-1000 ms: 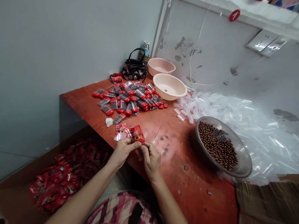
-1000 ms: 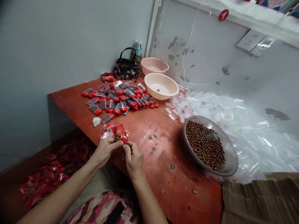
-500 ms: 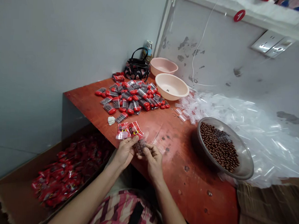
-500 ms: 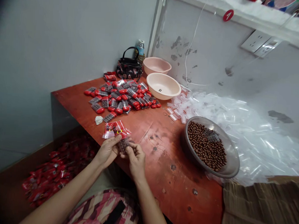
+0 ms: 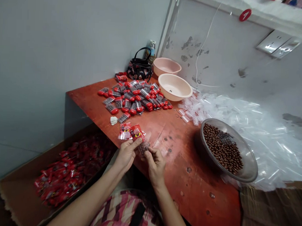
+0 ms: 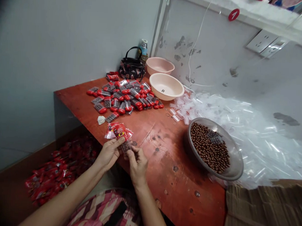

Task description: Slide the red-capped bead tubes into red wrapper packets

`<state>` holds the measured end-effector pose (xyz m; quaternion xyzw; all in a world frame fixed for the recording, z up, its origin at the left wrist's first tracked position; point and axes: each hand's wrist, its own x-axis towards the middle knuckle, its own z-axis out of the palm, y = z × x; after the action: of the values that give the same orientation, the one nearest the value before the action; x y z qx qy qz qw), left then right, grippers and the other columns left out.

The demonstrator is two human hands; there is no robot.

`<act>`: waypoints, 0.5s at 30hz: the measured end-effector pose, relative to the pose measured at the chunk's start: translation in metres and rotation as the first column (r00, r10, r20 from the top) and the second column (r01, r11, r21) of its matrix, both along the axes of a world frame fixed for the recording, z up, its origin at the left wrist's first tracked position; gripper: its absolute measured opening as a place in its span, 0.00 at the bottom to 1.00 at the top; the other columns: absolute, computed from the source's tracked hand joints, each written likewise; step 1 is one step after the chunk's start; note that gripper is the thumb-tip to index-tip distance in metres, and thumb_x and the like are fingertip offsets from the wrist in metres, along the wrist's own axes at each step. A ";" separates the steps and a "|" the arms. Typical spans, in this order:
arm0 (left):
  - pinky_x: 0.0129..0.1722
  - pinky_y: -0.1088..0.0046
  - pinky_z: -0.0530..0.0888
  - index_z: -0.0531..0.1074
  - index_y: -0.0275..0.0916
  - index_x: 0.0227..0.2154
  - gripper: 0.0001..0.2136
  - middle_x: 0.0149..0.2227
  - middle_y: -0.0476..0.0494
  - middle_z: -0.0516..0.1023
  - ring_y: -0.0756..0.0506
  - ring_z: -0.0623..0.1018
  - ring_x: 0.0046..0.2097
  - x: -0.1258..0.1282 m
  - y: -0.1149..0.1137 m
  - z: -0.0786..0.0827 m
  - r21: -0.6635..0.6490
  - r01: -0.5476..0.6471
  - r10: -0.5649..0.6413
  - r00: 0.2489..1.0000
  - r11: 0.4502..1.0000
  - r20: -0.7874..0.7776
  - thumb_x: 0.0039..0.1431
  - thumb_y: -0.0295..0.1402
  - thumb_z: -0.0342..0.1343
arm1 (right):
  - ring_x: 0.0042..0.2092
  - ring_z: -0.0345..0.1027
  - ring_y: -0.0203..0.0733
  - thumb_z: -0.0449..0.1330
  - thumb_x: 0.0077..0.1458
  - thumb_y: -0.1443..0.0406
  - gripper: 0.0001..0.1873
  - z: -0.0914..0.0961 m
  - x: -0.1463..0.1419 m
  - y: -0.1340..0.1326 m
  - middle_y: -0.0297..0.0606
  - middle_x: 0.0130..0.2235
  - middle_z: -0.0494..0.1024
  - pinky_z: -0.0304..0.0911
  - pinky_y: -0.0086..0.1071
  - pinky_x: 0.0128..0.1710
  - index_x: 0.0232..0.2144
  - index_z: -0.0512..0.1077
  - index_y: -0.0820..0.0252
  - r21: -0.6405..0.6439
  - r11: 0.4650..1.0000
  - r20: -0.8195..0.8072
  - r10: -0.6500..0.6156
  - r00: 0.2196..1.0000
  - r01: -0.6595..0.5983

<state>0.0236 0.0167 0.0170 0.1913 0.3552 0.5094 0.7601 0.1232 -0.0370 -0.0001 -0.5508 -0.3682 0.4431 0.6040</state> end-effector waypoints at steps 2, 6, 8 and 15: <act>0.26 0.73 0.70 0.74 0.30 0.26 0.09 0.26 0.40 0.77 0.47 0.74 0.27 -0.002 0.000 0.000 0.010 0.070 -0.071 0.997 0.997 0.016 0.43 0.33 0.61 | 0.26 0.69 0.35 0.58 0.49 0.62 0.09 -0.001 -0.001 0.000 0.34 0.28 0.74 0.68 0.29 0.27 0.32 0.69 0.62 -0.026 1.000 -0.102 0.011 0.995 -0.013; 0.23 0.75 0.70 0.75 0.28 0.27 0.10 0.28 0.37 0.77 0.48 0.73 0.25 -0.008 -0.001 -0.002 0.040 0.234 -0.234 0.972 0.971 0.004 0.46 0.32 0.58 | 0.22 0.69 0.33 0.59 0.48 0.62 0.08 -0.001 -0.001 0.000 0.33 0.26 0.74 0.66 0.26 0.22 0.30 0.67 0.62 -0.068 0.997 -0.290 0.006 0.957 -0.026; 0.24 0.74 0.71 0.75 0.29 0.27 0.09 0.27 0.38 0.77 0.48 0.73 0.25 -0.010 -0.002 -0.003 0.040 0.257 -0.256 0.967 0.966 -0.013 0.46 0.32 0.58 | 0.23 0.69 0.33 0.60 0.48 0.63 0.08 -0.001 -0.001 0.000 0.33 0.26 0.75 0.66 0.26 0.23 0.30 0.67 0.63 -0.056 0.998 -0.271 0.001 0.963 -0.016; 0.30 0.74 0.72 0.74 0.29 0.22 0.06 0.22 0.43 0.74 0.50 0.73 0.25 -0.013 -0.018 -0.013 -0.004 0.257 -0.257 0.966 0.966 -0.013 0.46 0.29 0.59 | 0.20 0.66 0.31 0.62 0.43 0.64 0.10 -0.002 0.001 0.011 0.29 0.20 0.73 0.63 0.24 0.19 0.25 0.64 0.62 -0.075 0.994 -0.266 0.052 0.963 -0.074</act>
<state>0.0108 -0.0016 0.0039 0.2385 0.3331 0.4048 0.8175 0.1245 -0.0259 -0.0024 -0.5002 -0.2829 0.5465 0.6092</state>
